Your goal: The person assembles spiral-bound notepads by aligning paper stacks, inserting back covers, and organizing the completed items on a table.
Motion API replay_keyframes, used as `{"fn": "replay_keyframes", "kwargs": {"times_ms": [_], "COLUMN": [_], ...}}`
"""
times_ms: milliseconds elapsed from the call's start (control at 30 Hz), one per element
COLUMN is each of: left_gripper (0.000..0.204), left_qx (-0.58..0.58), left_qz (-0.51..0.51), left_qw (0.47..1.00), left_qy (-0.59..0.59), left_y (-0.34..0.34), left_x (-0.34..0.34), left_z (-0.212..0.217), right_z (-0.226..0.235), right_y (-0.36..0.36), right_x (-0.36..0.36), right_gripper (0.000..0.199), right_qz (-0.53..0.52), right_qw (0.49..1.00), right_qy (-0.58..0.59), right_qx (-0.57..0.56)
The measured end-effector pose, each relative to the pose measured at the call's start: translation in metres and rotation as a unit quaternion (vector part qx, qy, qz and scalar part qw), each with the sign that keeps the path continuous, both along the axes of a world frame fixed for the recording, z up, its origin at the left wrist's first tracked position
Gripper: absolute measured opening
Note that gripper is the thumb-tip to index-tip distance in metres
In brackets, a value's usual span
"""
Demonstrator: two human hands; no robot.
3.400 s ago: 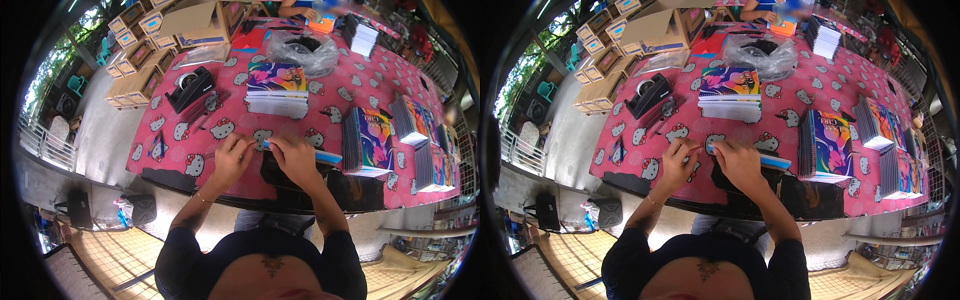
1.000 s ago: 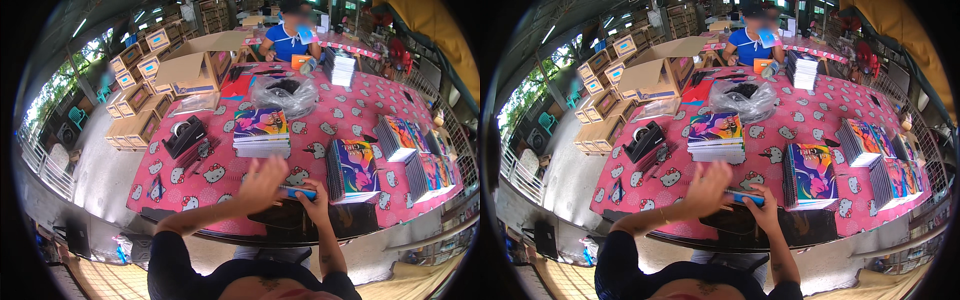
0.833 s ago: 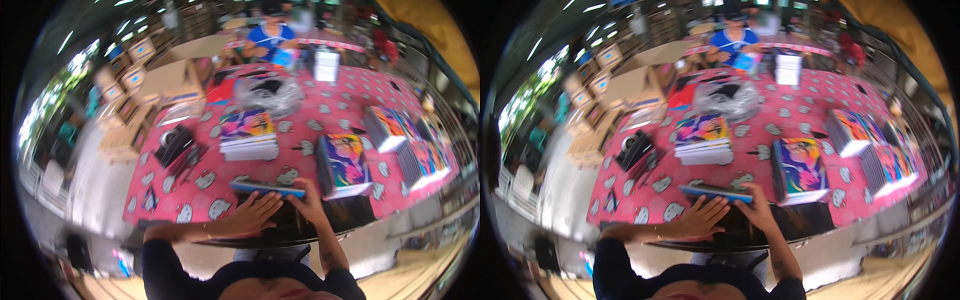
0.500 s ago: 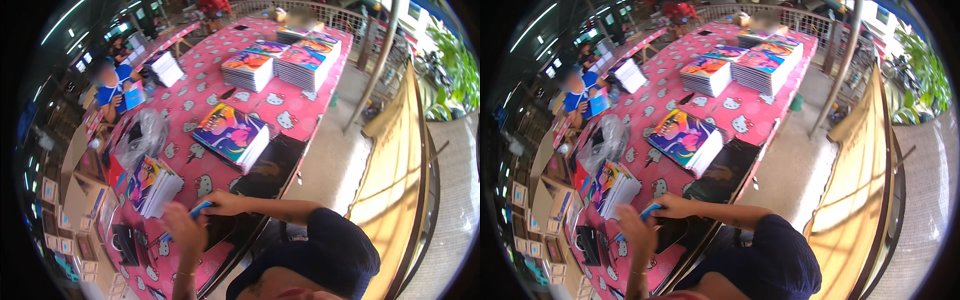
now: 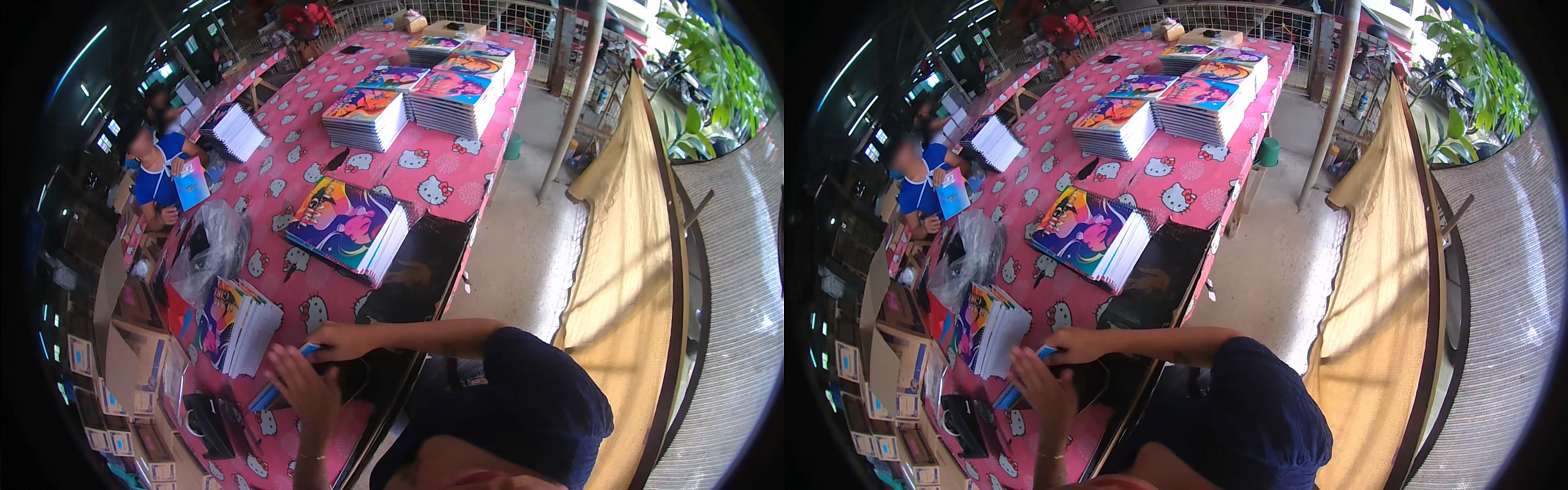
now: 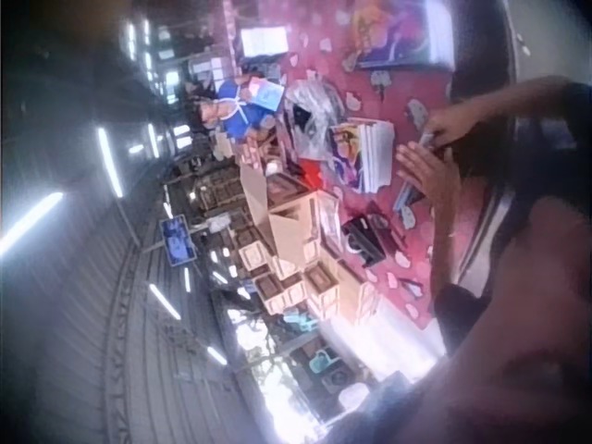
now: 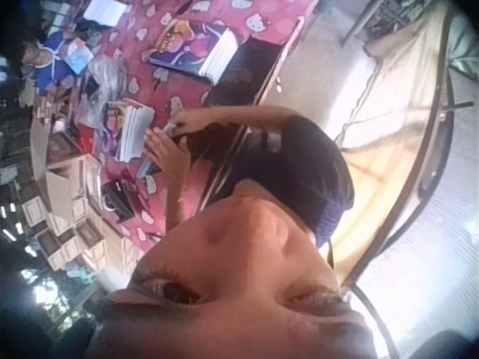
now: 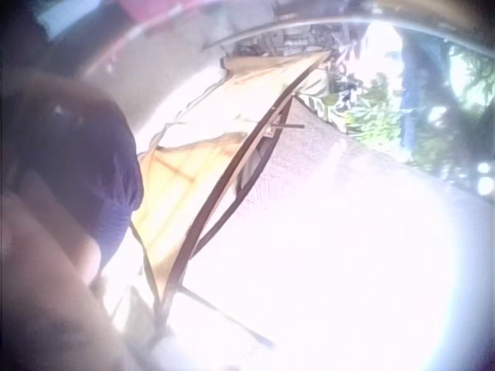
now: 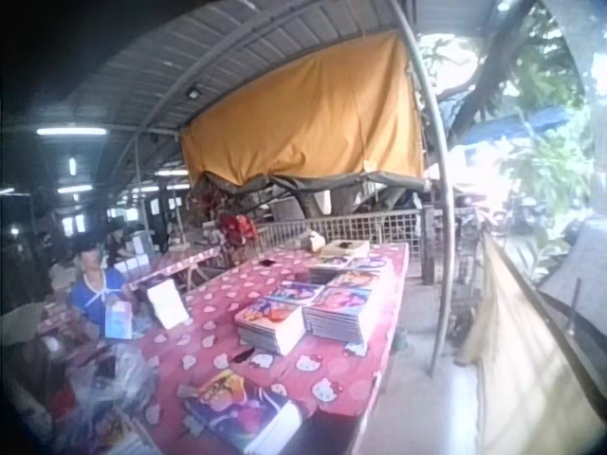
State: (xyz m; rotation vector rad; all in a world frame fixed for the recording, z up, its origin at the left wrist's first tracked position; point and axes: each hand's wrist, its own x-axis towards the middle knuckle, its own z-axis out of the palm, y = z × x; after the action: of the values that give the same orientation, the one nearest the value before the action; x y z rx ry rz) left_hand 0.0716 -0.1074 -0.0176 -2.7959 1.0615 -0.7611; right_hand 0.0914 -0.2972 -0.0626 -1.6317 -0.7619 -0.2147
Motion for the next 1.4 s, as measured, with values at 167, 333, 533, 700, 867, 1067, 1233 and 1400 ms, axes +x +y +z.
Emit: {"fn": "replay_keyframes", "kwargs": {"times_ms": [167, 333, 533, 700, 867, 1067, 1233, 1400], "left_gripper": [0.082, 0.081, 0.047, 0.014, 0.013, 0.013, 0.019, 0.025], "left_qx": [0.011, -0.036, -0.138, -0.228, -0.236, -0.232, -0.153, -0.276], "left_qz": [-0.040, -0.025, -0.071, -0.107, -0.107, -0.106, 0.000, -0.057], "left_qw": [0.999, 0.999, 0.986, 0.962, 0.960, 0.964, 0.980, 0.959], "left_qy": [0.007, 0.032, 0.069, 0.108, 0.110, 0.082, 0.125, -0.023], "left_y": [0.003, -0.008, 0.002, 0.004, 0.004, 0.001, 0.009, 0.005], "left_x": [-0.009, 0.007, -0.015, 0.013, 0.015, 0.009, -0.003, 0.018], "left_z": [0.002, 0.008, 0.030, 0.041, 0.039, 0.044, 0.071, 0.136], "right_z": [0.008, -0.002, 0.042, 0.045, 0.049, 0.060, 0.061, 0.095], "right_y": [0.005, 0.002, -0.012, -0.020, -0.030, -0.024, -0.003, -0.077], "right_x": [0.005, -0.003, -0.028, -0.016, 0.006, 0.017, -0.001, -0.028], "right_gripper": [0.025, 0.026, 0.023, 0.019, 0.016, 0.012, 0.016, 0.046], "right_qz": [0.002, -0.074, -0.139, -0.064, 0.004, 0.016, -0.181, -0.376], "right_qw": [0.999, 0.995, 0.988, 0.990, 0.989, 0.995, 0.973, 0.924], "right_qy": [0.017, -0.048, 0.060, 0.122, 0.150, 0.061, 0.005, -0.045], "right_qx": [-0.051, -0.039, -0.004, 0.032, -0.012, -0.073, -0.143, -0.061]}}
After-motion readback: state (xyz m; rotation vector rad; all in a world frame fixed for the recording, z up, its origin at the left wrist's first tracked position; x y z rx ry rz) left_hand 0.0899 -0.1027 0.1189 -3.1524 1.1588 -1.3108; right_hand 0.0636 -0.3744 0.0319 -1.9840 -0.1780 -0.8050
